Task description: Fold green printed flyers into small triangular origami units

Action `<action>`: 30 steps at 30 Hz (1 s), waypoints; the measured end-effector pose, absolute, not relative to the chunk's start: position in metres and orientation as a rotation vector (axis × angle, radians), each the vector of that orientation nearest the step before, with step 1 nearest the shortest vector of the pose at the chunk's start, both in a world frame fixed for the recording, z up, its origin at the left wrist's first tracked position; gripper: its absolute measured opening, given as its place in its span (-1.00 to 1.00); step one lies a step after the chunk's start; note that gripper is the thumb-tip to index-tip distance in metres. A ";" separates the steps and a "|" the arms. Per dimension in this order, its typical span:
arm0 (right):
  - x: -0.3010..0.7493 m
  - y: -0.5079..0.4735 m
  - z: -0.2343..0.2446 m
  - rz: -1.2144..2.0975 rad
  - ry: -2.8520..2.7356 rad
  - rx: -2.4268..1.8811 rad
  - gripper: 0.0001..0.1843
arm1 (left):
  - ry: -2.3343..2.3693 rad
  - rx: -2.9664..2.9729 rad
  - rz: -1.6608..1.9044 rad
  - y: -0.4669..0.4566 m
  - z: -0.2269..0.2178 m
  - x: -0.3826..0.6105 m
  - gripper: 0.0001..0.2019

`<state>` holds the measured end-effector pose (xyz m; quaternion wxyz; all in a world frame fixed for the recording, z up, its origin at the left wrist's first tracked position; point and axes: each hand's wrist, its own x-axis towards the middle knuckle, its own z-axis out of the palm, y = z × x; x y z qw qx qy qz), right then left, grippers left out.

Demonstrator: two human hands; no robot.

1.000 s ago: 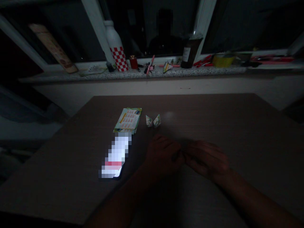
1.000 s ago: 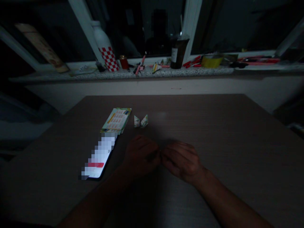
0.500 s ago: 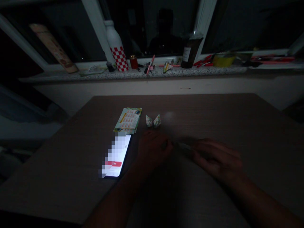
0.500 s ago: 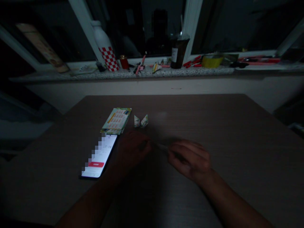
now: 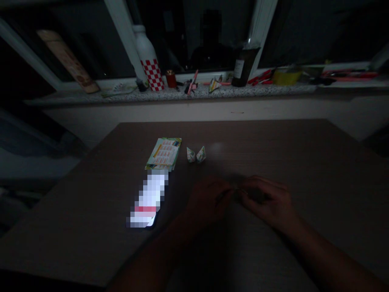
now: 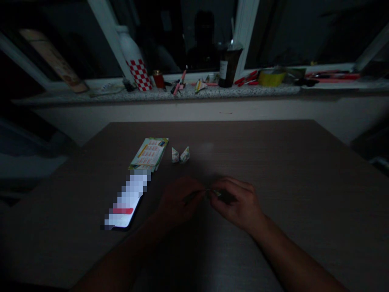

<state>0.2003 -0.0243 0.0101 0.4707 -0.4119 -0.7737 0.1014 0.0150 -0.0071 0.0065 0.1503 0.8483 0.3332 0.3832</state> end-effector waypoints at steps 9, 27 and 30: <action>0.192 -0.026 0.010 0.178 -1.820 -1.117 -0.90 | 0.989 2.494 1.192 -0.012 -0.003 0.020 -0.84; 0.196 -0.019 0.001 0.363 -1.757 -1.189 -0.99 | 1.026 2.351 1.299 -0.010 -0.001 0.020 -0.89; 0.196 -0.018 -0.003 0.376 -1.735 -1.210 -0.92 | 0.984 2.410 1.332 -0.011 -0.002 0.021 -0.88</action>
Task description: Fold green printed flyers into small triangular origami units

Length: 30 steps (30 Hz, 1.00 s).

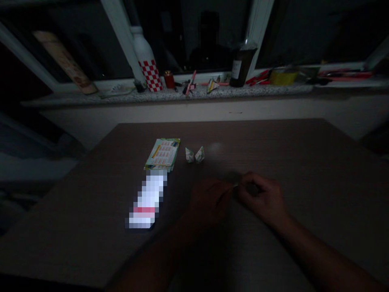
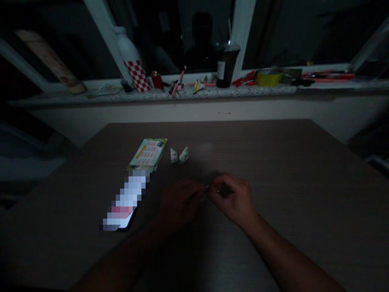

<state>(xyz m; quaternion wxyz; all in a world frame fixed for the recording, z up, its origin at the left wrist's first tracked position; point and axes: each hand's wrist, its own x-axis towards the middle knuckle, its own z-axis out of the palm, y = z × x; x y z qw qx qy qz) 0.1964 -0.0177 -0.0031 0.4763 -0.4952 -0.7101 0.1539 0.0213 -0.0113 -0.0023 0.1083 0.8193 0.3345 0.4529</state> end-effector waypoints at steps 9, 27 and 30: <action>0.214 -0.007 -0.012 0.570 -1.571 -1.330 -0.94 | 1.116 2.252 1.385 -0.011 0.006 0.018 -0.90; 0.198 -0.017 -0.009 0.394 -1.807 -1.082 -0.95 | 1.209 2.299 0.994 -0.011 -0.005 0.024 -0.87; 0.197 -0.018 -0.006 0.296 -1.841 -1.084 -0.96 | 1.127 2.427 0.947 -0.010 -0.008 0.023 -0.80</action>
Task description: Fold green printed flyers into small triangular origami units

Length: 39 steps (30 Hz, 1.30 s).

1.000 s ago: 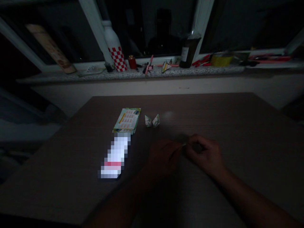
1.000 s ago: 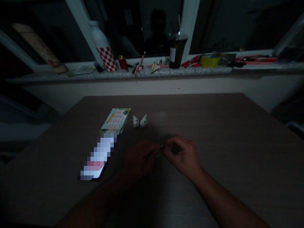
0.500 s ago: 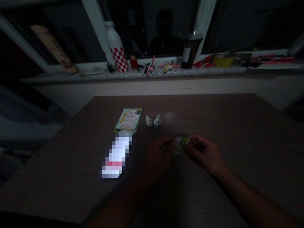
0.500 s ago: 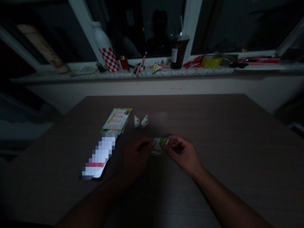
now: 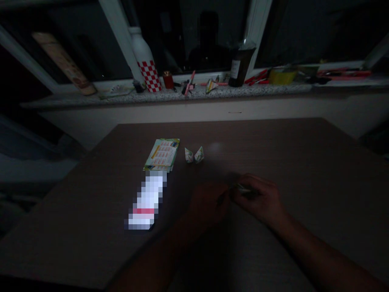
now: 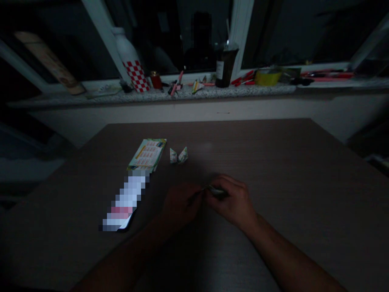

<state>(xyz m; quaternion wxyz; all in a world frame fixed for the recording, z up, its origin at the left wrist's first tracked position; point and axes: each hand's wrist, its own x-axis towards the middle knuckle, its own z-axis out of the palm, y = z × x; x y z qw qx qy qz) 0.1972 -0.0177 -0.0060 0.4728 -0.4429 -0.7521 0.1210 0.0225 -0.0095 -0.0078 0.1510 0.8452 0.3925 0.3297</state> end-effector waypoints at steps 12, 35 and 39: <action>0.208 -0.012 0.000 0.252 -1.770 -1.253 -0.94 | 1.103 2.415 0.941 -0.006 -0.007 0.018 -0.79; 0.202 -0.006 -0.014 1.152 -1.215 -1.189 -0.67 | 1.041 1.304 0.936 -0.002 -0.003 0.026 -0.79; 0.204 -0.007 -0.013 0.947 -1.307 -1.223 -0.69 | 1.115 1.401 0.850 -0.003 -0.003 0.025 -0.78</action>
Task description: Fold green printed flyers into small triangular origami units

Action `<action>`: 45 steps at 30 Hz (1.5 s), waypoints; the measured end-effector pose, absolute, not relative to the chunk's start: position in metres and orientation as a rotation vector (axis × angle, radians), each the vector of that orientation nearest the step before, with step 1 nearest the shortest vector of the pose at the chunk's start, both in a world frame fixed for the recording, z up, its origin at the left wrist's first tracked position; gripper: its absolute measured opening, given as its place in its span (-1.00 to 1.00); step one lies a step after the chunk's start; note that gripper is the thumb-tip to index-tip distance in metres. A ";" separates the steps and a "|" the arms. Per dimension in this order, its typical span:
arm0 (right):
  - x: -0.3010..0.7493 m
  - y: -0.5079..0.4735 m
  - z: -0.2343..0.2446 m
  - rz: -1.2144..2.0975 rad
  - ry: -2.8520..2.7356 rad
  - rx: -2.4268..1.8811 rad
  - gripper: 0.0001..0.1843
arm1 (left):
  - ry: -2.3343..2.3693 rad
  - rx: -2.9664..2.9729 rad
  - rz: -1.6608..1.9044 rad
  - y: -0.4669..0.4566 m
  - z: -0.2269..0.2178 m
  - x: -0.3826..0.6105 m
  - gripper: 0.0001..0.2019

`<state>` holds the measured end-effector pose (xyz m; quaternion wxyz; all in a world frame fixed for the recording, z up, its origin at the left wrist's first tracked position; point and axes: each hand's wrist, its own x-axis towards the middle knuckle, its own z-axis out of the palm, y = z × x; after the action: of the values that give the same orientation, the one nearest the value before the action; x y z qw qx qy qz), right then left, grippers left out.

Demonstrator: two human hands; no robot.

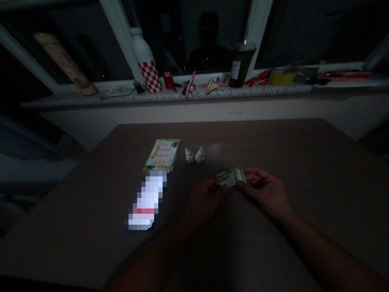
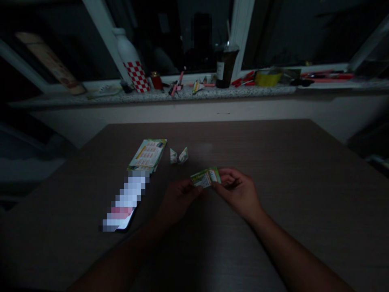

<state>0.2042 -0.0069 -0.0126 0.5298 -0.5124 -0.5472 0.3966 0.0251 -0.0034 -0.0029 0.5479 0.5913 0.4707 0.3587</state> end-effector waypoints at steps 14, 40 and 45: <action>0.212 -0.002 -0.018 0.246 -1.521 -1.440 -0.71 | 1.170 1.549 0.735 -0.007 -0.002 0.027 -0.78; 0.205 -0.006 -0.025 0.855 -1.562 -1.385 -0.63 | 1.331 2.266 0.864 -0.005 -0.004 0.017 -0.54; 0.212 -0.002 -0.027 0.846 -1.713 -1.341 -0.75 | 1.021 2.590 0.674 -0.001 0.004 0.006 -0.49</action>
<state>0.2118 -0.0018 -0.0273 0.3930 -0.5285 -0.6748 0.3332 0.0063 -0.0012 0.0039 0.1381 0.8956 0.3530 0.2330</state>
